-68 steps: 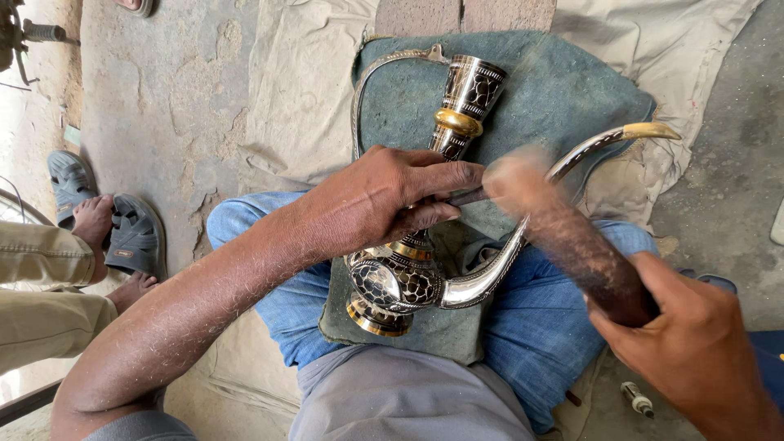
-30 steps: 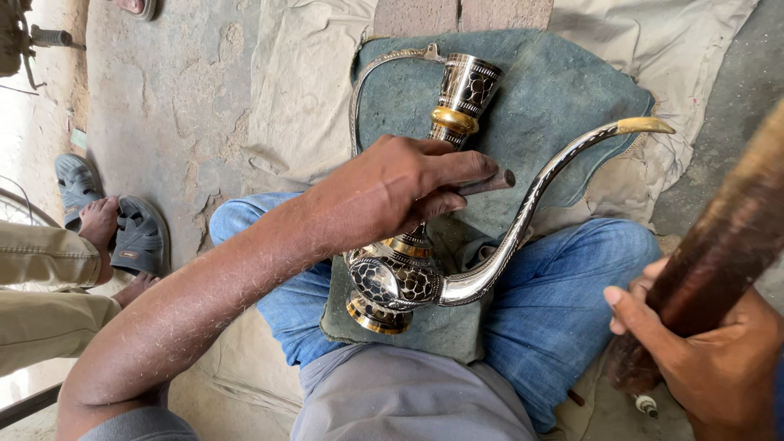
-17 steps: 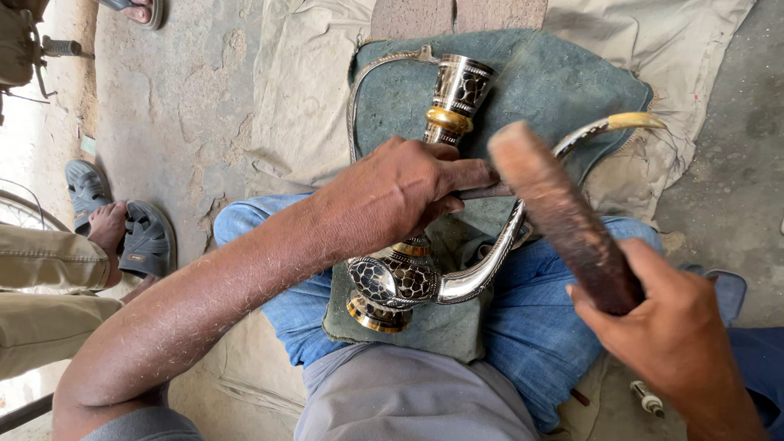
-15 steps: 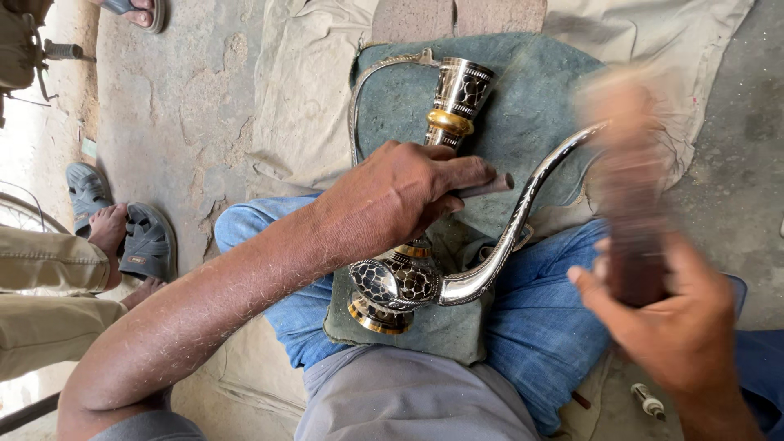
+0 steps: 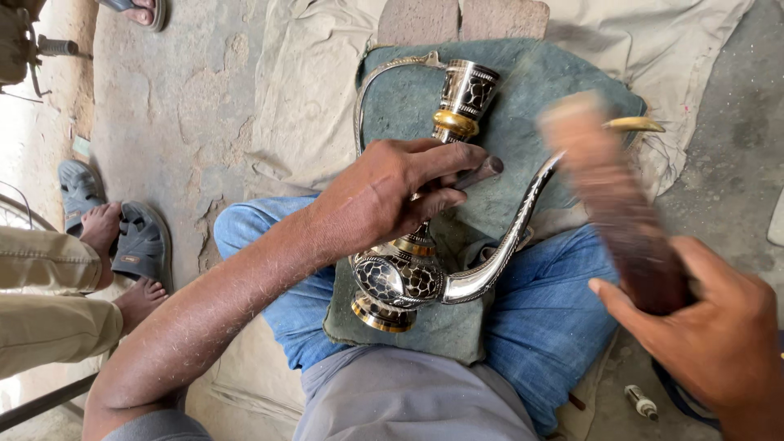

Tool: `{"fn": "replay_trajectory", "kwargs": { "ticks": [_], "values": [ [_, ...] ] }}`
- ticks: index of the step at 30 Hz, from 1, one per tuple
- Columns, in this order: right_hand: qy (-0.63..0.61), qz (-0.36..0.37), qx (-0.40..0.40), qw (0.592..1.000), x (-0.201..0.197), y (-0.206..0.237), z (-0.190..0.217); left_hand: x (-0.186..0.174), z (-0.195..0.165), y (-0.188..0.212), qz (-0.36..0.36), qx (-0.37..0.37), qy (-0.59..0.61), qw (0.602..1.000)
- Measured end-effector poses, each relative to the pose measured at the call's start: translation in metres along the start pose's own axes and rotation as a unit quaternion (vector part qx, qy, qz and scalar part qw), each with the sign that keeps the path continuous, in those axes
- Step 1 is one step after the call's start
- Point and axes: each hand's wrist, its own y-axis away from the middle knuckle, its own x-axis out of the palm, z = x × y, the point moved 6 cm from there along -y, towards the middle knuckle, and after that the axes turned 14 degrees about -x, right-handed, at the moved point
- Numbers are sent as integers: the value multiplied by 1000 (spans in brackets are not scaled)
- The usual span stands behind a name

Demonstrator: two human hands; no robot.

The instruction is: The person holds a decorative metal vessel with a curved handle on a cushion and repeatedly strikes it with a wooden mallet. The person rotates the vessel to hammer different sections, including the handle and the body.

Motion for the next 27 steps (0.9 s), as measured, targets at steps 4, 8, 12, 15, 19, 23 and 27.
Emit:
{"fn": "replay_trajectory", "kwargs": {
  "ticks": [4, 8, 12, 15, 19, 23, 27],
  "values": [
    [-227, -107, 18, 968, 7, 28, 5, 5, -6, -5, 39, 53, -32, 997],
    [-431, -184, -6, 883, 17, 40, 10, 13, -5, -10, 51, 29, -64, 996],
    [-381, -57, -28, 922, 35, 37, 8, 18, -3, -12, 51, 6, -122, 991],
    [-231, -31, 34, 972, 35, 43, -9, 18, -2, -13, 50, 11, -123, 991],
    [-151, 68, 26, 986, 42, 47, -13, 18, -1, -14, 35, 34, -127, 991],
    [-151, 89, 32, 984, 49, 45, -15, 20, 2, -16, 48, 25, -132, 990],
    [-106, 170, 81, 976, 61, 52, -20, 21, 3, -17, 58, 14, -134, 989]
  ]
}}
